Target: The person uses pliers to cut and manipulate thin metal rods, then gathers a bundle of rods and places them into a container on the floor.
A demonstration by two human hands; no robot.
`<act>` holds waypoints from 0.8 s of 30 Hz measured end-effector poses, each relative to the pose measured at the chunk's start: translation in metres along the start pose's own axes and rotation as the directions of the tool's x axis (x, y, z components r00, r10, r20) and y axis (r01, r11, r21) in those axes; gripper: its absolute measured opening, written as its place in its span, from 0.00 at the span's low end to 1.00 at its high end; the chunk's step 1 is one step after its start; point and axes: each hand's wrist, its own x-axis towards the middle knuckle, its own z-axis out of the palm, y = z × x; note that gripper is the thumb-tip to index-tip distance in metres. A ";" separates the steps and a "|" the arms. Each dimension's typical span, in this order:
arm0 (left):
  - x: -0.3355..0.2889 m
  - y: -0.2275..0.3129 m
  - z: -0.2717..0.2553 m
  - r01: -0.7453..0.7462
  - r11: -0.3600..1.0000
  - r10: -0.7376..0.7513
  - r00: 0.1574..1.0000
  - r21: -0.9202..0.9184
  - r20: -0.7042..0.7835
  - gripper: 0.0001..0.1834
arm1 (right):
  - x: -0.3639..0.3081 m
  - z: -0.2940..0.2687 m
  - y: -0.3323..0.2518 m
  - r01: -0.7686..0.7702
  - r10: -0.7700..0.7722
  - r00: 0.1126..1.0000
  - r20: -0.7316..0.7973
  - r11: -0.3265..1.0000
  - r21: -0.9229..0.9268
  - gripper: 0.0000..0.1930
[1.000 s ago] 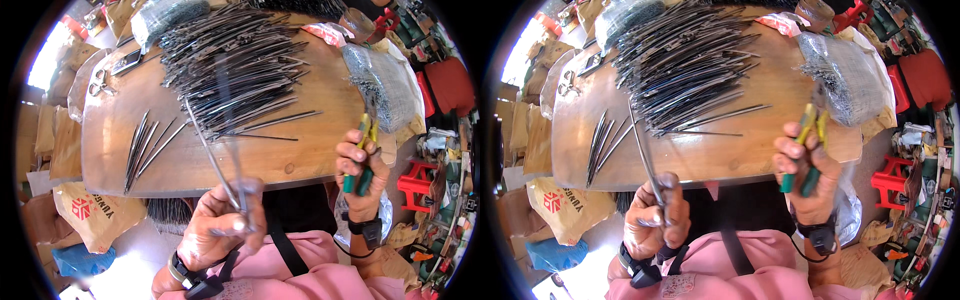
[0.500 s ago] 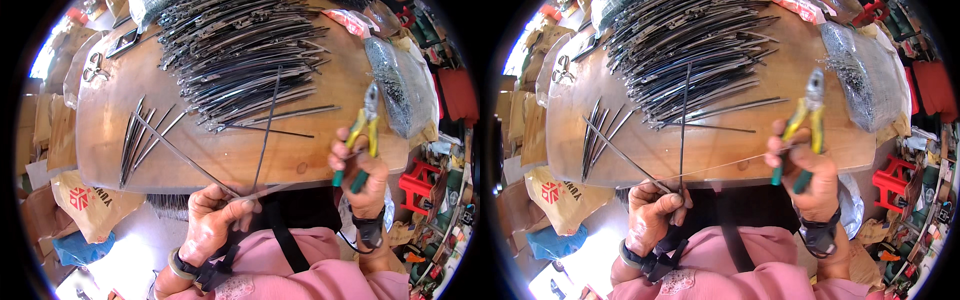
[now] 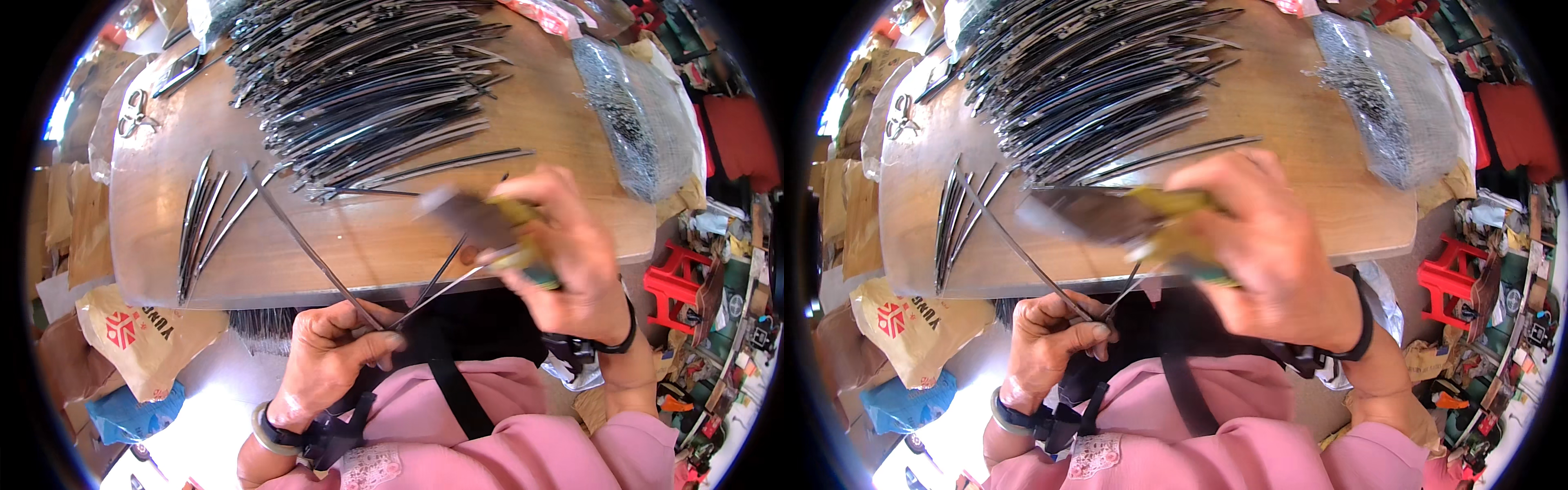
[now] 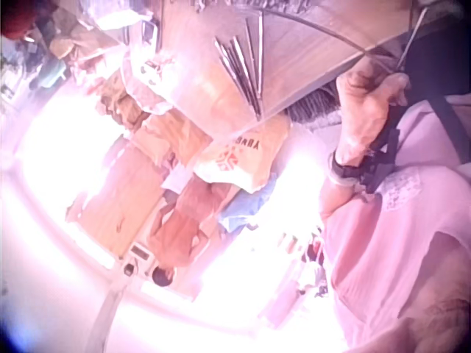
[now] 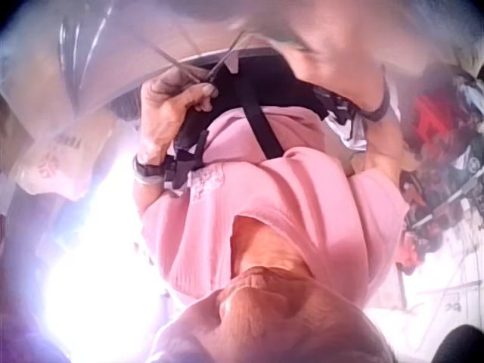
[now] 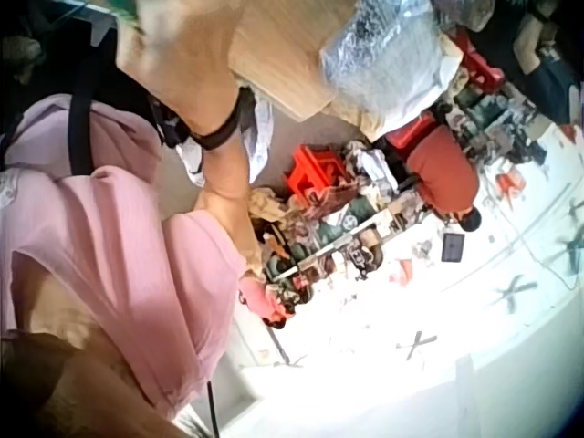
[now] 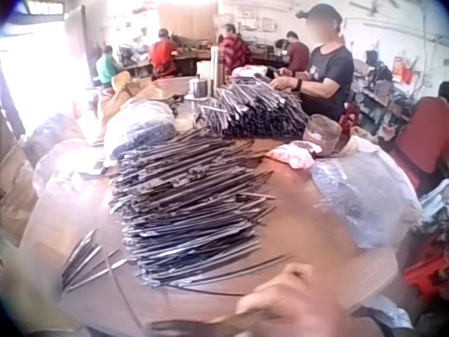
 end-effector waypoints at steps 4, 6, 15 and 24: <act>-0.002 0.003 -0.006 0.055 0.998 -0.055 0.997 -0.004 0.046 0.03 | 0.012 0.014 0.000 0.111 -0.104 0.983 0.152 0.993 -0.038 0.14; -0.003 0.004 -0.005 0.082 0.997 -0.081 0.996 -0.013 0.040 0.04 | 0.012 0.021 0.003 0.118 -0.113 0.979 0.170 0.993 -0.022 0.15; 0.013 0.028 -0.041 -0.213 0.960 0.169 0.958 0.183 0.231 0.13 | 0.009 0.030 -0.007 0.158 -0.145 0.980 0.135 0.984 -0.086 0.14; 0.021 0.006 -0.007 0.169 0.977 -0.138 0.967 -0.133 0.213 0.08 | 0.007 0.043 -0.009 0.199 -0.193 0.978 0.073 0.976 -0.089 0.09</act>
